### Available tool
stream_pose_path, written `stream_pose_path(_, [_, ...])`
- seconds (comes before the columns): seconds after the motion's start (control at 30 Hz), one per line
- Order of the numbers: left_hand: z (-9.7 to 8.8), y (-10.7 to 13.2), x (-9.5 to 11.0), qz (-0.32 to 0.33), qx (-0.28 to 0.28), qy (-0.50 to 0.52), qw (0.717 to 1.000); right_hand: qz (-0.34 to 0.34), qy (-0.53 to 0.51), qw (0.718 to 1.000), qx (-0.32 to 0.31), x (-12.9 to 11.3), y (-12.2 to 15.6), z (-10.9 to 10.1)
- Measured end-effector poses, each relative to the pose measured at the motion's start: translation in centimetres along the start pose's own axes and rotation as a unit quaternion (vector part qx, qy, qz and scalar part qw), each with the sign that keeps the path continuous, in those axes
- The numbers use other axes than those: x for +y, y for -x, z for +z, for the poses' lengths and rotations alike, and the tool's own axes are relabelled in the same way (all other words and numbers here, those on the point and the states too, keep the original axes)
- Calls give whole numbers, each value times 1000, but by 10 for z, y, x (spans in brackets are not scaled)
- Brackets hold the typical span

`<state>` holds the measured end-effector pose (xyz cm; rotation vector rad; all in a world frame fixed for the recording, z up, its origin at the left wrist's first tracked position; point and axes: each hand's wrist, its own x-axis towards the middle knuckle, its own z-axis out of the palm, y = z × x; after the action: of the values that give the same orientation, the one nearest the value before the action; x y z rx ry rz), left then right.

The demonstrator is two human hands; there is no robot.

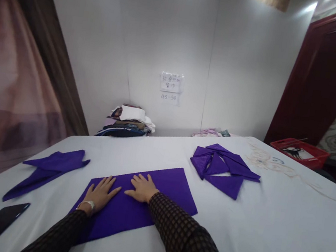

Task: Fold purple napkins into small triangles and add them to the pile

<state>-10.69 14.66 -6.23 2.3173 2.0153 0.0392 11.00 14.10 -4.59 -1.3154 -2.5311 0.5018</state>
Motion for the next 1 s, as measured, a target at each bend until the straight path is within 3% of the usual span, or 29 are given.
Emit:
stream_pose_path(0.07, [1, 1, 0, -5, 6, 10, 1000, 34, 14, 999, 12, 21, 8, -7])
stream_pose_path(0.23, [-2, 5, 5, -17, 16, 25, 999, 197, 65, 978, 24, 96, 53, -40])
stream_pose_path(0.33, [-4, 8, 7, -18, 10, 32, 999, 276, 101, 955, 27, 119, 73, -51])
stream_pose_path(0.43, [-4, 9, 8, -20, 8, 34, 999, 257, 120, 958, 40, 106, 76, -45])
stream_pose_path(0.57, [-3, 10, 7, -17, 9, 33, 999, 100, 76, 992, 10, 66, 70, -21])
stream_pose_path(0.63, [-3, 10, 7, -17, 5, 33, 999, 65, 61, 996, -3, 56, 68, -14])
stream_pose_path(0.87, [-6, 8, 10, -23, -11, 38, 999, 102, 89, 991, 18, 71, 72, -13])
stream_pose_path(1.0, [-8, 12, -9, -59, -17, 27, 998, 96, 97, 990, 22, 73, 72, -11])
